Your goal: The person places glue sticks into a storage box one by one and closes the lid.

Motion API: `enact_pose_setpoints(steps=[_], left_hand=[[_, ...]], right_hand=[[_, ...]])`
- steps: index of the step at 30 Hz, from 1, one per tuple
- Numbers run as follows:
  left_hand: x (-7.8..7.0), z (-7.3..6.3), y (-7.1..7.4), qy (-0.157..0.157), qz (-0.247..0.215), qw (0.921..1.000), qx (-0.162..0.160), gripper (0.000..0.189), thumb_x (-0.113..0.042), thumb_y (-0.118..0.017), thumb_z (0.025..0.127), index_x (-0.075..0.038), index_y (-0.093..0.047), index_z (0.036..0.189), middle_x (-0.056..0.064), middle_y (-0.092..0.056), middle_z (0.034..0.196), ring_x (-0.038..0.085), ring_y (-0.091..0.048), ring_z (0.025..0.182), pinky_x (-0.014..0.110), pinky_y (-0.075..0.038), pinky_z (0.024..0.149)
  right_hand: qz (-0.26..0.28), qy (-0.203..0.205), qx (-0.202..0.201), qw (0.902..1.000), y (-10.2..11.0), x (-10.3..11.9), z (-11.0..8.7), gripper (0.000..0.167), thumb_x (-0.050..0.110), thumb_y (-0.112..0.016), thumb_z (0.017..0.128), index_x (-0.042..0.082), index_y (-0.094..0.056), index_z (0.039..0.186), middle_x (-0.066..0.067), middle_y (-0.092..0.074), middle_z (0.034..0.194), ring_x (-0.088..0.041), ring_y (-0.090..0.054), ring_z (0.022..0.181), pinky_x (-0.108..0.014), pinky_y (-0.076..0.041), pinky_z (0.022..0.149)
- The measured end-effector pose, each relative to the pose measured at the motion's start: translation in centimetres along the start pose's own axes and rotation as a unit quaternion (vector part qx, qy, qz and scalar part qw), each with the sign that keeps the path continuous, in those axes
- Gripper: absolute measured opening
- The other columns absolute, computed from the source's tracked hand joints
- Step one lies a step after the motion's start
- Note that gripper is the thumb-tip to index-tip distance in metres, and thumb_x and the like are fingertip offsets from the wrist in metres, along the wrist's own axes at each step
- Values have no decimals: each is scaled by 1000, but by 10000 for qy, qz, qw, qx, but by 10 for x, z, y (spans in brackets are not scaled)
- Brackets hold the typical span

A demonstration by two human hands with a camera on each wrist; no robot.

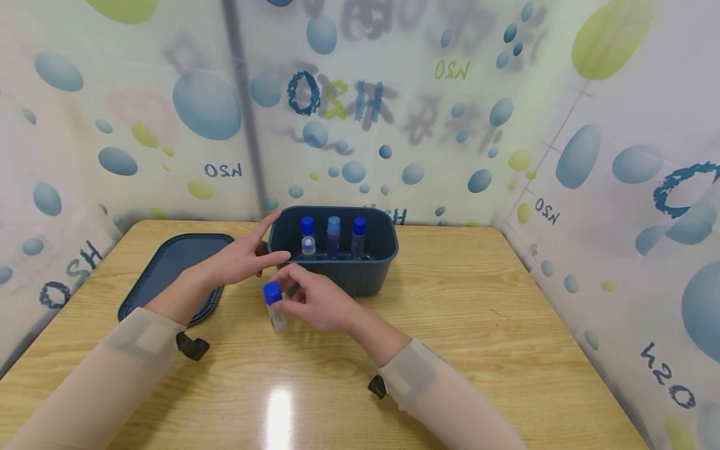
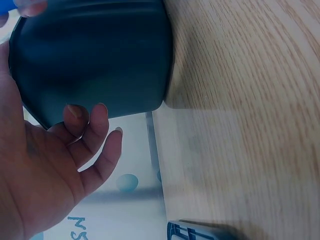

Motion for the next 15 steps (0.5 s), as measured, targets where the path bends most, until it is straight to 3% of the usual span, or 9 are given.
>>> enact_pose_setpoints(steps=[7,15], left_hand=[[-1,-1,0,29,-4,10000,3,110,-77,-61,100,-43,10,176,18,-70,94,32,-64,78,39,-52,69],[-2,-2,0,89,-30,10000,29,110,-78,-61,100,-44,11,175,18,-68,94,34,-65,79,39,-51,70]], right_hand=[[34,175,-71,9998,9,10,-13,37,18,-73,108,19,-58,142,-4,-72,127,-30,-74,88,-26,-59,81],[-75,460,-353,9983,29,26,-32,38,16,-76,106,15,-60,140,-4,-73,116,-11,-69,82,-27,-59,77]])
Point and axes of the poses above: each hand's wrist, its own z-axis towards the middle knuckle, its own y-axis out of the back of the hand, x = y × z, the point moved 9 cm from there along z, towards the middle knuckle
